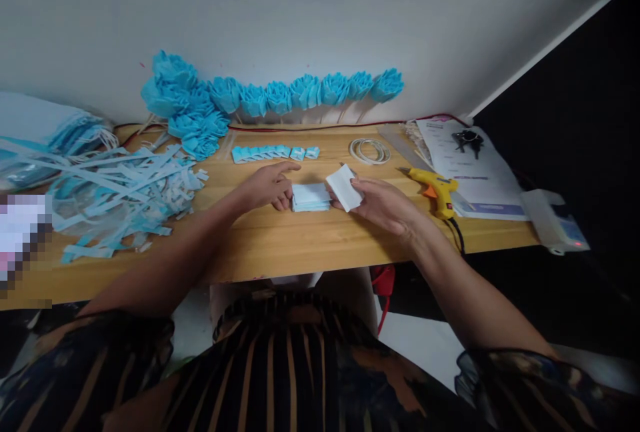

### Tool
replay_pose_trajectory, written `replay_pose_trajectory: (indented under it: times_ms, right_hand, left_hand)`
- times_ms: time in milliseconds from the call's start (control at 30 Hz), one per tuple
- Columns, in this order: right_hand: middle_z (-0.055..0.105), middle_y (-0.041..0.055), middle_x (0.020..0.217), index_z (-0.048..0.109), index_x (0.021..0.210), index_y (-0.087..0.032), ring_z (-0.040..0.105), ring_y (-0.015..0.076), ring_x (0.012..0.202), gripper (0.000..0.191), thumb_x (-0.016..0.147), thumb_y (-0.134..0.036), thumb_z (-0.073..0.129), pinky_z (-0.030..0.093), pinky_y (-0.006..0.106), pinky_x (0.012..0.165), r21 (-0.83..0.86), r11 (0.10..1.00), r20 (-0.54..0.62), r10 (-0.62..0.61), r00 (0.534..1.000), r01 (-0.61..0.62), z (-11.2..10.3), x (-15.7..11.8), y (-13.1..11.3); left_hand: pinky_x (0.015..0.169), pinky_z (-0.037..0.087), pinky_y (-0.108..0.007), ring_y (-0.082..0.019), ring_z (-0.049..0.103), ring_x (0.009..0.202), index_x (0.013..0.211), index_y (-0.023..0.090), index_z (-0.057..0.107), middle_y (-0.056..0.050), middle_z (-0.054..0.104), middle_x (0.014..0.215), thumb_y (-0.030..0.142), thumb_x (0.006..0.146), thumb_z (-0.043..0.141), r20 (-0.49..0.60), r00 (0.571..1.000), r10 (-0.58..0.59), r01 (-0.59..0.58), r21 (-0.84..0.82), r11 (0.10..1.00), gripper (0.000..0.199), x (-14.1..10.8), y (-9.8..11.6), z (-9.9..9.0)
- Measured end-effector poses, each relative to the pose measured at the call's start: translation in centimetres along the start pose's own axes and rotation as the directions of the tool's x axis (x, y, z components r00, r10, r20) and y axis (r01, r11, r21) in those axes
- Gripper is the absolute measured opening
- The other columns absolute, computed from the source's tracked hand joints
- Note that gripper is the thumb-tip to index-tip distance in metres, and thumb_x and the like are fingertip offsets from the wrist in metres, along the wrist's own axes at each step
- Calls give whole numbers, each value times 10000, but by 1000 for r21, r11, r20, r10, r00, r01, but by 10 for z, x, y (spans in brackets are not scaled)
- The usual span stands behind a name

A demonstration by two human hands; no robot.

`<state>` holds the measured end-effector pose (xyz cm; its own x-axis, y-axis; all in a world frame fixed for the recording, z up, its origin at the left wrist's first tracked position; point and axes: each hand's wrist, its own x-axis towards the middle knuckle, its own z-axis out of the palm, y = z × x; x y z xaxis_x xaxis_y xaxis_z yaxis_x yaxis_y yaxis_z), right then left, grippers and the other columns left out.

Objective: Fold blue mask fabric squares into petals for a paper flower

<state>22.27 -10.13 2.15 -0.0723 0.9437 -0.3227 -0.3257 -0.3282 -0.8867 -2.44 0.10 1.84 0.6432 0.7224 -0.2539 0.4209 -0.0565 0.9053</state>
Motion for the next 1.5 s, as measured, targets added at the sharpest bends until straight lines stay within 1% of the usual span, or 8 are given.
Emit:
replay_pose_trajectory:
  times_ms: [133,233,433,633,800,967,1033,1500]
  right_hand:
    - [730,34,838,702,773,-222,637,174,786,193,733,-340,851,570,311,754,-77,995,-39,-63,997,60,-7,1,0]
    - [660,-11,703,698,715,-218,556,132,667,264,683,-401,887,496,265,661,-187,974,-81,-148,986,131,-14,2,-7]
    - [609,-21,684,671,708,-217,516,116,644,341,640,-453,908,417,261,627,-289,926,-98,-283,954,244,-19,15,-28]
    - [529,-43,641,624,684,-197,439,99,622,533,555,-642,887,332,253,603,-365,880,-58,-348,936,305,-12,43,-30]
    - [440,-47,605,552,622,-199,358,99,615,550,693,-709,746,251,273,599,-523,763,42,-421,906,379,6,56,-34]
    - [372,-43,623,469,603,-209,329,107,631,555,803,-695,648,227,287,609,-632,642,167,-433,886,433,36,56,-39]
    - [364,-42,629,459,600,-210,325,107,632,562,813,-699,634,229,289,606,-643,623,216,-411,886,446,47,55,-41]
    - [336,-51,620,469,611,-211,303,106,620,588,853,-732,595,235,290,616,-701,503,343,-382,858,505,67,60,-40]
  left_hand:
    - [711,589,-335,-205,743,736,1430,122,598,-108,786,934,142,912,484,-140,981,137,-68,415,907,531,-2,2,-3]
    - [901,562,-389,-245,740,969,1179,152,765,-118,796,1084,162,934,520,-240,872,428,-155,693,704,346,2,-1,-1]
    - [888,548,-389,-260,692,1020,1071,149,792,-118,774,1082,126,988,476,158,765,624,-512,737,441,327,5,-11,28]
    - [878,534,-408,-261,673,1008,1057,202,802,-105,746,1107,195,944,636,216,749,627,-581,669,463,201,2,-16,38]
    - [701,499,-282,-158,656,766,813,176,737,-46,727,841,252,961,639,-204,673,711,-578,455,677,193,3,-7,26]
    - [710,468,-299,-163,627,759,800,198,703,-12,694,768,212,922,689,-460,435,774,-503,589,633,124,-5,6,13]
    - [753,485,-319,-177,641,810,886,211,724,-15,708,816,228,911,720,-494,395,774,-453,628,632,30,-7,7,10]
    - [807,504,-329,-177,652,885,863,224,735,-11,698,880,198,891,741,-546,498,674,-445,507,738,39,1,0,9]
